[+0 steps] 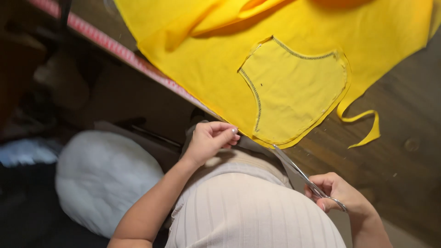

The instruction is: The person uses scissors to cut a piece of yellow fabric along a marked pattern on a wooden table. After cutting, the person smooths the fabric and removes a pin from the cut piece.

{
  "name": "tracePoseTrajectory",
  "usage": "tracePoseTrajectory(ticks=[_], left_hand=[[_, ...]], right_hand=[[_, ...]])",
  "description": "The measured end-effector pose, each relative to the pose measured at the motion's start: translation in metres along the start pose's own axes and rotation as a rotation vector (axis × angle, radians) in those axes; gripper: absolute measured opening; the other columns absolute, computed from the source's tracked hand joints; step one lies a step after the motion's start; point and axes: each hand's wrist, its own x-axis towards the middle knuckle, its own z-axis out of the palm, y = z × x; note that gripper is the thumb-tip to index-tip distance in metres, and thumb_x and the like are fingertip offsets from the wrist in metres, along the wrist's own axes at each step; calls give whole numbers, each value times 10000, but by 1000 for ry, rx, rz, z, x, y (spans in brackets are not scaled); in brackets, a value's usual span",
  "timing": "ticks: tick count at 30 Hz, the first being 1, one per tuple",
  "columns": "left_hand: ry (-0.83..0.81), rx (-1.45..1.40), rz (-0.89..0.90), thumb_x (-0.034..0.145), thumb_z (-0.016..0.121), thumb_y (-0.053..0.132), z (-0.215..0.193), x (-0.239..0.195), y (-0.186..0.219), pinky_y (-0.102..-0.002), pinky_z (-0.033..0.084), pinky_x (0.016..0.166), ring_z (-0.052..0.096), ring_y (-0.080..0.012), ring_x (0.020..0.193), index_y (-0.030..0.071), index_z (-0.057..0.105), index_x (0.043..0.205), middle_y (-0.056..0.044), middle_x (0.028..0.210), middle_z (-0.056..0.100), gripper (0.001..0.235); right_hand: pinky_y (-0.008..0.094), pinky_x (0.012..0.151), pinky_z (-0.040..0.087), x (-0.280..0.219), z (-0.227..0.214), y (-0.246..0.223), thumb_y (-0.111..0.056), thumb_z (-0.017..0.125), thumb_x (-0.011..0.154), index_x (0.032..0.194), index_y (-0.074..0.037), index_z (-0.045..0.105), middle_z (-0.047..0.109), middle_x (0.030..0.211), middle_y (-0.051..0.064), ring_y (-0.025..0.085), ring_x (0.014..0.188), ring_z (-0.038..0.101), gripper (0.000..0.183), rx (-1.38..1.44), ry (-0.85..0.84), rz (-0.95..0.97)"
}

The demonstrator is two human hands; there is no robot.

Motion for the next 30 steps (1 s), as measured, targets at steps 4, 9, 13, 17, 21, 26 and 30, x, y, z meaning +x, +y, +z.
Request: tracePoseTrajectory(ticks=[4,9,13,17,21,26,30], left_hand=[[16,928,1099,885,818,181,-36,4,46,-349,548,745,647,-242,842,100,745,996,-64,945,725,155],[-80,1255,1523,973,778,143,-58,32,74,-344,398,737,536,-211,861,194,686,990,30,999,635,107],[-303,1221,1512,939,807,220,-66,55,82,-362,364,765,546,-226,899,209,683,949,39,970,656,125],[-412,1214,1509,968,762,221,-60,64,90,-367,354,745,518,-229,830,185,652,861,20,894,632,158],[-410,1278,1570,965,712,107,-58,71,85,-365,350,733,498,-246,809,138,580,839,-21,842,571,185],[-410,1262,1571,1003,674,110,-59,70,85,-365,361,739,507,-252,826,132,565,900,-28,912,581,152],[-459,1196,1560,990,662,67,-61,69,87,-366,382,802,551,-255,901,137,582,911,-21,945,599,132]], right_hand=[[271,476,318,20,68,20,-717,910,480,770,40,730,547,603,20,100,562,432,830,66,101,-48],[229,519,238,58,160,42,-716,916,554,843,1,719,493,575,-18,60,548,358,798,331,313,-303],[215,491,339,94,224,48,-665,948,579,852,22,681,514,588,-1,86,516,467,786,547,478,-420],[245,489,431,121,261,44,-664,936,596,869,11,676,509,585,4,108,498,489,774,657,563,-525],[270,473,430,135,285,31,-689,932,573,871,8,635,466,554,-10,124,479,527,814,736,660,-572],[288,451,469,149,292,33,-723,904,589,861,-16,641,479,533,3,140,468,553,801,721,706,-590],[264,472,455,153,299,27,-719,920,563,851,-12,630,445,517,-14,125,460,532,817,784,719,-609]])
